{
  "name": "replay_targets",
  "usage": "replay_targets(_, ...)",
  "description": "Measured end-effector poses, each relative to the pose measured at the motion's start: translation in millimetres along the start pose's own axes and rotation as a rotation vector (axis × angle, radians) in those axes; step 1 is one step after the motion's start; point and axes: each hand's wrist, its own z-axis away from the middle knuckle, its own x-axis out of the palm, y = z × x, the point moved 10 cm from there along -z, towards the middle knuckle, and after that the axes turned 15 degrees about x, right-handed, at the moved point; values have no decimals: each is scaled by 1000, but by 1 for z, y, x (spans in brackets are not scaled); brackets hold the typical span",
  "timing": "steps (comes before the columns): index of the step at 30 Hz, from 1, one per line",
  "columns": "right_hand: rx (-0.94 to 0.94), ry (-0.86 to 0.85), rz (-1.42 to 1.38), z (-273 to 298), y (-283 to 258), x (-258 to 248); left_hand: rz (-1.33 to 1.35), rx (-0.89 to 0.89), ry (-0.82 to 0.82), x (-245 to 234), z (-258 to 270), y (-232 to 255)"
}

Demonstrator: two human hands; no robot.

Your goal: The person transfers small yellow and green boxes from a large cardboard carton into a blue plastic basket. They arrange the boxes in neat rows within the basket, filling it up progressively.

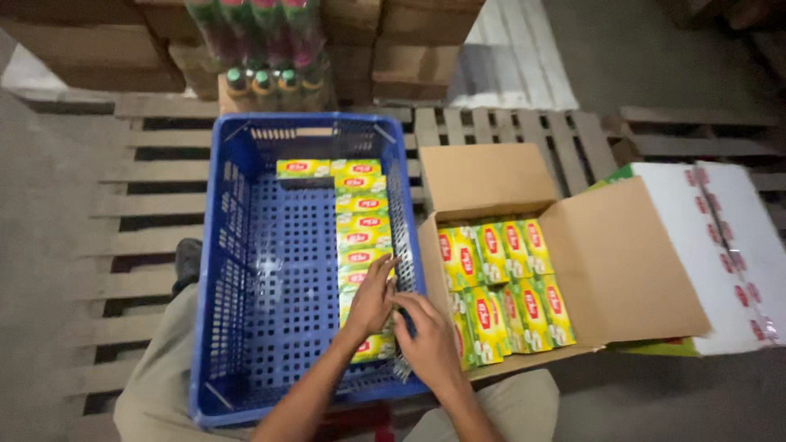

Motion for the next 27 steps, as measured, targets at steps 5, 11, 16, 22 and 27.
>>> replay_targets(5,-35,217,-40,26,31,-83,96,34,101,6,-11,93)
replay_targets(11,283,176,197,-14,168,-97,153,-61,46,15,-31,152)
replay_targets(16,541,135,203,-33,258,-115,114,-113,21,47,-20,119)
replay_targets(22,626,23,20,-36,257,-79,107,-120,40,52,-18,113)
replay_targets(27,640,-197,106,-33,237,-58,76,-185,4,45,-18,118)
